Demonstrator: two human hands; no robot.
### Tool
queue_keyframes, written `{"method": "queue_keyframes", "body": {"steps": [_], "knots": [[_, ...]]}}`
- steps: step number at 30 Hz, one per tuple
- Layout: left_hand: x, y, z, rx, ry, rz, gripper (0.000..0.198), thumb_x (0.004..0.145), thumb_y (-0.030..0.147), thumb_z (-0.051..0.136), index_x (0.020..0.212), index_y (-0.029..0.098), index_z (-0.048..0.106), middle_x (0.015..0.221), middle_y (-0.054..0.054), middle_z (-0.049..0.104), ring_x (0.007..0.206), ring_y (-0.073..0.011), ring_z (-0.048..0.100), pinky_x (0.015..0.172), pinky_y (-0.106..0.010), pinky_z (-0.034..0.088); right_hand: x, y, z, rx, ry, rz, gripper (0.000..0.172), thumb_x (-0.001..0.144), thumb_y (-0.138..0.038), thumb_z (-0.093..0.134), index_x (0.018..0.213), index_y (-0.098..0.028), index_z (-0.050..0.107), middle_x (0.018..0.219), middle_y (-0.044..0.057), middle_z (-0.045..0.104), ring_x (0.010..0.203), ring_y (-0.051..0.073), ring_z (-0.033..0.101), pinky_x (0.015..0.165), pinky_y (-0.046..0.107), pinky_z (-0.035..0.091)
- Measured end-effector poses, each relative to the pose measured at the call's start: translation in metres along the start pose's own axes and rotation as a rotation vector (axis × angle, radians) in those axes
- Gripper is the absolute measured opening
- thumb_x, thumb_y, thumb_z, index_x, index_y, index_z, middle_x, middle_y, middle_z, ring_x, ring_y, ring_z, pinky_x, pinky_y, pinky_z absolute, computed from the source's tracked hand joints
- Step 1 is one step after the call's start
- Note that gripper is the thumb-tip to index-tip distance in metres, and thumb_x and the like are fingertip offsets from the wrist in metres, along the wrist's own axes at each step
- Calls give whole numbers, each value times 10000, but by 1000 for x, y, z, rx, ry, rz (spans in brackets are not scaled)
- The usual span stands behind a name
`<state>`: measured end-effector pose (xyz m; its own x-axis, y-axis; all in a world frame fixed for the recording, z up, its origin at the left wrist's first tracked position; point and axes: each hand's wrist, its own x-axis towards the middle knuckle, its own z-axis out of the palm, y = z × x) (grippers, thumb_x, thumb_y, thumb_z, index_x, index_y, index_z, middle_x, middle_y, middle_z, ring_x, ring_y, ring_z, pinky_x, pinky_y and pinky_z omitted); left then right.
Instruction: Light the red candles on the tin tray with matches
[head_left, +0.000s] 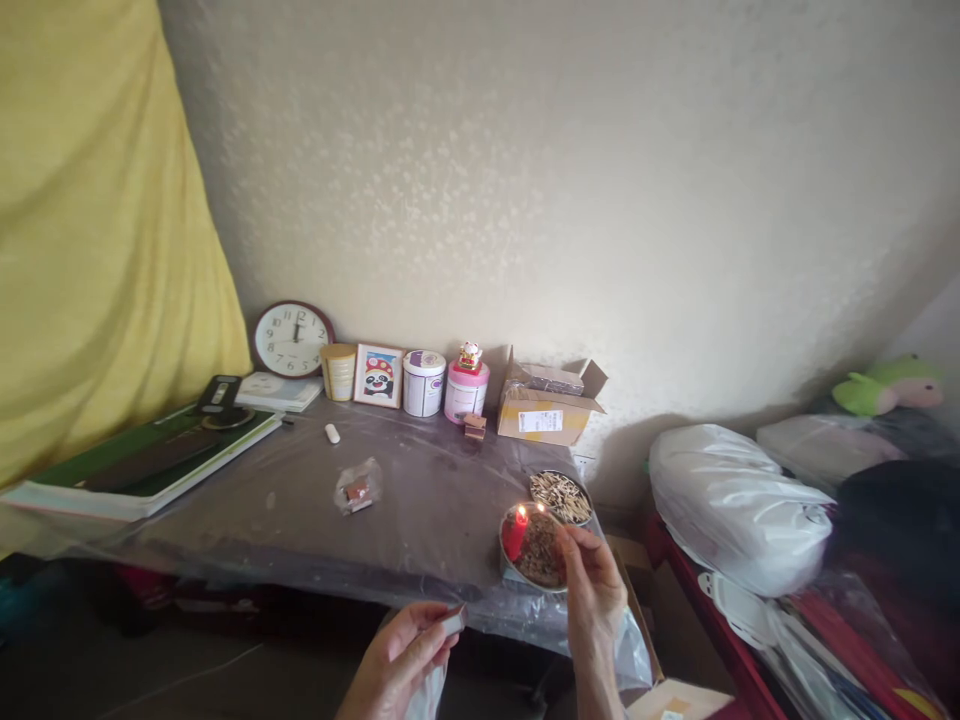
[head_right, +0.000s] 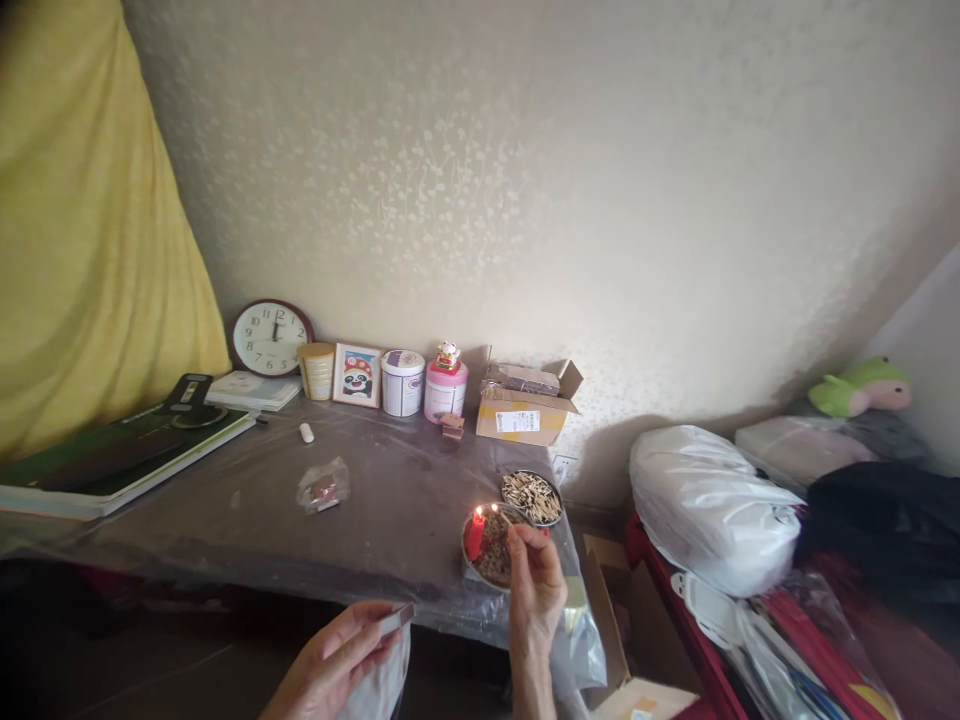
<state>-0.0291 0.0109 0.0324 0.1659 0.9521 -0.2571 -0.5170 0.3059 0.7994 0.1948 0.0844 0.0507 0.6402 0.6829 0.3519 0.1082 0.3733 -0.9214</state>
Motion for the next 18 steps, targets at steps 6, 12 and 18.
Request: {"method": "queue_keyframes", "body": {"steps": [6,12,18], "knots": [[5,-3,-1,-6,12,-24,365,598,470,871,852,217,802,952,-80,807,960,-256,694,918,-348,510,44,0,-52,-116,186,39,466,620,-601,770,839,-196,699,827,29,729,764,188,644,741,326,527],[10,-5,0,-18,0,-50,356,596,462,878,843,216,805,934,-78,813,916,-234,703,874,-315,521,71,37,-72,-294,196,115,563,561,-654,746,815,-152,730,730,63,735,688,232,641,647,358,507],[22,-15,-9,-22,-5,-94,353,599,451,881,856,222,804,984,-80,820,919,-232,714,882,-323,525,85,65,-57,-481,153,90,483,565,-643,680,714,-189,749,734,77,736,748,272,641,723,398,477]]}}
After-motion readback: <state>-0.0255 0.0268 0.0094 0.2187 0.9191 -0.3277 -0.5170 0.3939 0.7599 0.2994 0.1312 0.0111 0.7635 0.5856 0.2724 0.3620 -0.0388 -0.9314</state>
